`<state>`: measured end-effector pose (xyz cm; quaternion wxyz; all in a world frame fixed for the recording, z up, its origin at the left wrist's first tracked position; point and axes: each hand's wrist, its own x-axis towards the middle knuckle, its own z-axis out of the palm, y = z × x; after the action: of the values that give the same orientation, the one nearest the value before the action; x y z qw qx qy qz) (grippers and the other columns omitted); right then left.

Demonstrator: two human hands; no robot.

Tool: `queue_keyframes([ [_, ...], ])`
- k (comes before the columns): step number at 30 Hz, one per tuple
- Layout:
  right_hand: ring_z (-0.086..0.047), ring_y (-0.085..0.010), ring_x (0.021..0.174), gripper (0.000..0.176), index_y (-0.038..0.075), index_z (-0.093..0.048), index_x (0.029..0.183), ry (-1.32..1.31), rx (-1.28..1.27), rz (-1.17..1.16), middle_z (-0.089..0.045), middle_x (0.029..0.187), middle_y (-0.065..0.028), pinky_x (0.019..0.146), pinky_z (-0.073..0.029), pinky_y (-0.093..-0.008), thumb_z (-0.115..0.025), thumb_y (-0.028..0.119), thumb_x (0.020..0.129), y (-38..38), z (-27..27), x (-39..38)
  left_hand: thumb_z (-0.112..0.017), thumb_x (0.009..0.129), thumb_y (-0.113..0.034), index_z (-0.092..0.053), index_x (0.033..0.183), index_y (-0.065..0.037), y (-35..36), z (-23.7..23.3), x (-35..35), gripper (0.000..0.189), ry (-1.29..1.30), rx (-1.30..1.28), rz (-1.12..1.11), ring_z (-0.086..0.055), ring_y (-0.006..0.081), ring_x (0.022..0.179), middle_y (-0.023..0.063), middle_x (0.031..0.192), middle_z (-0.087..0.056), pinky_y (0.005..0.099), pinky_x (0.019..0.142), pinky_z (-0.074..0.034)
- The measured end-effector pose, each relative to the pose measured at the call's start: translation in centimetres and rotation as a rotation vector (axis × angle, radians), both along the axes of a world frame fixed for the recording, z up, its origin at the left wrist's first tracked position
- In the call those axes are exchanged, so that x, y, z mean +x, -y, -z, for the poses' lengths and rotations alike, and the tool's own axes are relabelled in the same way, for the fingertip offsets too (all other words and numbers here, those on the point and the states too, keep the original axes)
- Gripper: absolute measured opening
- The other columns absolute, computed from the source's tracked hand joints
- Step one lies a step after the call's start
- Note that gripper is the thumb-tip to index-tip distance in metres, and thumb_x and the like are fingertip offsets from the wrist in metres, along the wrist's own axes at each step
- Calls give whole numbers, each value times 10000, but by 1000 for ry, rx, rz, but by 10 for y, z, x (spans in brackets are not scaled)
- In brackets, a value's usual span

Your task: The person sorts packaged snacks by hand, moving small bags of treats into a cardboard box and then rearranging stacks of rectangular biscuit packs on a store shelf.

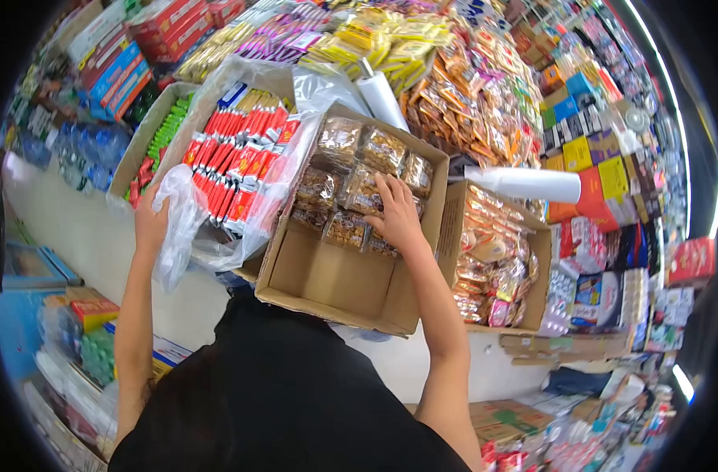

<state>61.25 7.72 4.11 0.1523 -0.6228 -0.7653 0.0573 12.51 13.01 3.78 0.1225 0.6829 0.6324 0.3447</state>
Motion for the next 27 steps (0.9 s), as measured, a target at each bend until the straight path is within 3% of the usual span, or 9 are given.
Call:
queue_keyframes([
  [2, -339, -397, 1259, 865, 102, -326, 1420, -29, -19, 49, -381, 1357, -182, 1052, -322, -458, -777, 259, 700, 1, -1, 3, -623, 766, -121, -551, 1185, -32, -10, -15, 16, 434, 66, -24, 29, -538, 334, 1097, 186, 1133, -586, 389, 946, -409],
  [5, -362, -388, 1216, 840, 103, -339, 1410, -58, 17, 105, -410, 1298, -163, 1028, -346, -453, -771, 204, 697, 5, -5, 10, -629, 743, -117, -462, 1306, -60, -20, -37, 47, 590, -89, 15, 89, -433, 333, 1221, 180, 1279, -493, 420, 1038, -323],
  [7, -358, -386, 1215, 825, 109, -359, 1398, -61, 96, 167, -418, 1281, -156, 1026, -350, -452, -770, 170, 685, 10, -10, 20, -643, 721, -123, -397, 1365, -81, -20, -52, 73, 690, -238, 120, 298, -367, 350, 1268, 174, 1353, -420, 448, 1082, -259],
  [10, -357, -372, 1228, 822, 106, -366, 1389, -72, 80, 200, -415, 1298, -151, 1033, -346, -435, -775, 173, 679, 11, -10, 27, -647, 715, -125, -430, 1342, -79, -15, -73, 130, 665, -246, 151, 470, -373, 351, 1262, 179, 1347, -423, 460, 1077, -263],
  [12, -351, -359, 1239, 810, 100, -367, 1386, -97, 64, 162, -410, 1306, -146, 1042, -338, -423, -772, 184, 689, 11, -11, 23, -680, 720, -159, -516, 1260, -77, -16, -61, 170, 570, -165, 126, 630, -402, 350, 1238, 169, 1309, -460, 449, 1058, -292],
  [16, -372, -355, 1225, 800, 97, -394, 1354, -146, 120, 91, -443, 1247, -138, 1038, -354, -424, -780, 151, 655, -4, -12, 11, -698, 767, -175, -501, 1261, -50, -11, -34, 248, 546, -147, -4, 893, -400, 355, 1240, 175, 1306, -470, 428, 1065, -314],
  [23, -357, -342, 1259, 808, 113, -378, 1357, -32, 192, 251, -441, 1262, -135, 1069, -315, -431, -772, 135, 652, -17, -15, 38, -704, 775, -148, -369, 1355, -23, -10, 11, 317, 681, -182, -122, 849, -353, 362, 1271, 192, 1376, -383, 410, 1071, -321],
  [25, -333, -329, 1296, 812, 121, -357, 1368, 150, 202, 339, -436, 1275, -133, 1092, -270, -464, -759, 134, 663, -17, -15, 49, -715, 764, -131, -341, 1374, -26, -13, 16, 325, 723, -189, -98, 802, -343, 362, 1278, 191, 1392, -358, 408, 1070, -326],
  [27, -282, -321, 1347, 810, 127, -339, 1384, 153, 157, 359, -410, 1332, -133, 1115, -220, -490, -750, 147, 687, -22, -11, 61, -718, 760, -130, -352, 1368, -32, -16, 20, 330, 717, -212, -94, 805, -346, 361, 1274, 188, 1389, -361, 410, 1067, -329],
])
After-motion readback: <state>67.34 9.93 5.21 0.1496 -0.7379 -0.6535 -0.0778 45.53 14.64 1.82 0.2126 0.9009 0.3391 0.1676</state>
